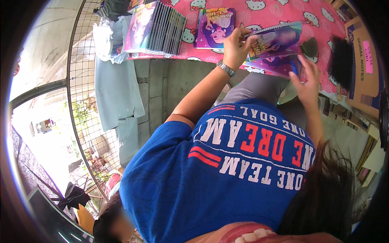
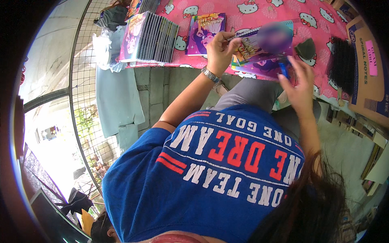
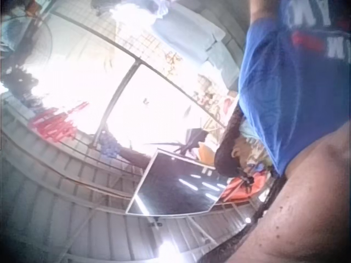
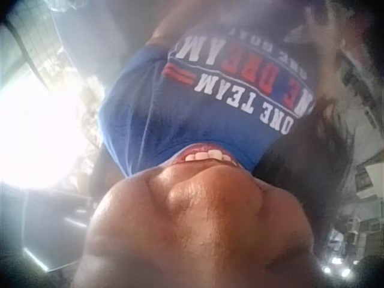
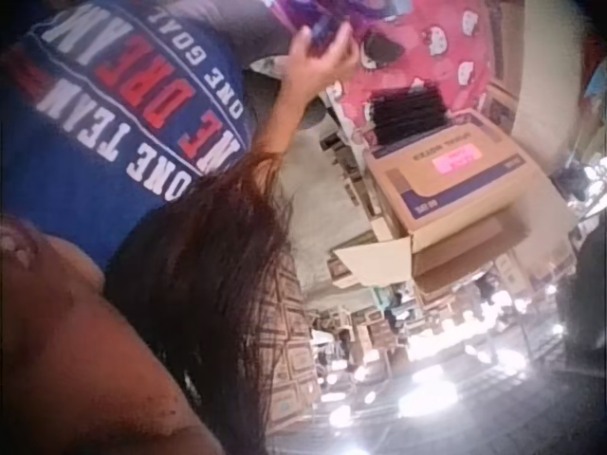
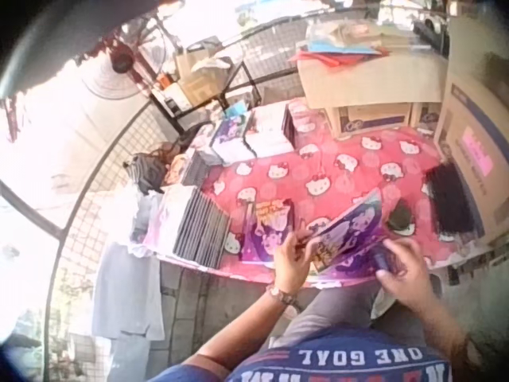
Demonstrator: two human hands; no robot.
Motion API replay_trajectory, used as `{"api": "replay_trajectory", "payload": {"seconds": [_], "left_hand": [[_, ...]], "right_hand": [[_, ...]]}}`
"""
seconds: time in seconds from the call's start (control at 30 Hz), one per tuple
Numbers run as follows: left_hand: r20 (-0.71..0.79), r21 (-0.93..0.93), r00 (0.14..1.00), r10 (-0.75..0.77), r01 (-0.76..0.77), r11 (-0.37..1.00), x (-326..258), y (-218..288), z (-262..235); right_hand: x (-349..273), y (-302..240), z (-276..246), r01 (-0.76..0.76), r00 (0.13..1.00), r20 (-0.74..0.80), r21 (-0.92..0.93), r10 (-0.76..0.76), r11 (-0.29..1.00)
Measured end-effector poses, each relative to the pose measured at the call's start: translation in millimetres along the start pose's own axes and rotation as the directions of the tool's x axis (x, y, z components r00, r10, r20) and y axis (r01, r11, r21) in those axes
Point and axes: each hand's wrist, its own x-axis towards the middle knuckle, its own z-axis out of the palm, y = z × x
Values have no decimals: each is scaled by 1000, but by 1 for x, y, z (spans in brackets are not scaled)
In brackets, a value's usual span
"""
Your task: The person threads plastic spirals through pre-punched holes in notebooks, trims the ends of the spirals using scissors, and places the bound notebooks into a cardboard box.
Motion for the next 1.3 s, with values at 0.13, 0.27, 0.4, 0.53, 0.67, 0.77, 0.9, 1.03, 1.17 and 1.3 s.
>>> {"api": "replay_trajectory", "payload": {"seconds": [0.13,0.27,0.4,0.53,0.67,0.77,0.9,1.03,1.17,1.3], "left_hand": [[35,48,988,148,-149,988,-2,4,0],[159,-24,975,-153,158,987,-7,3,-6],[44,9,996,77,-78,997,-14,22,-2],[62,5,995,77,-77,997,-17,8,-4],[95,-212,966,-240,256,943,-20,28,-5],[21,24,999,-47,46,999,-19,15,-5],[19,49,997,70,-71,996,-22,15,-4],[30,52,997,74,-75,996,-20,20,-9],[91,-383,967,-237,253,888,-11,15,-19],[-218,-554,880,-422,244,796,14,-28,-72]], "right_hand": [[16,-50,23,144,980,123,94,-155,985],[28,-60,33,168,976,116,135,-184,976],[27,-59,31,167,978,110,101,-177,981],[26,-64,28,211,971,105,44,-215,976],[28,-73,29,257,961,115,-34,-251,966],[27,-74,30,263,960,118,-68,-254,963],[22,-67,36,96,975,183,182,-129,979],[29,-56,29,-741,672,733,665,110,96],[9,-40,35,-315,935,339,662,103,680],[-10,15,1,-32,999,19,84,30,996]]}}
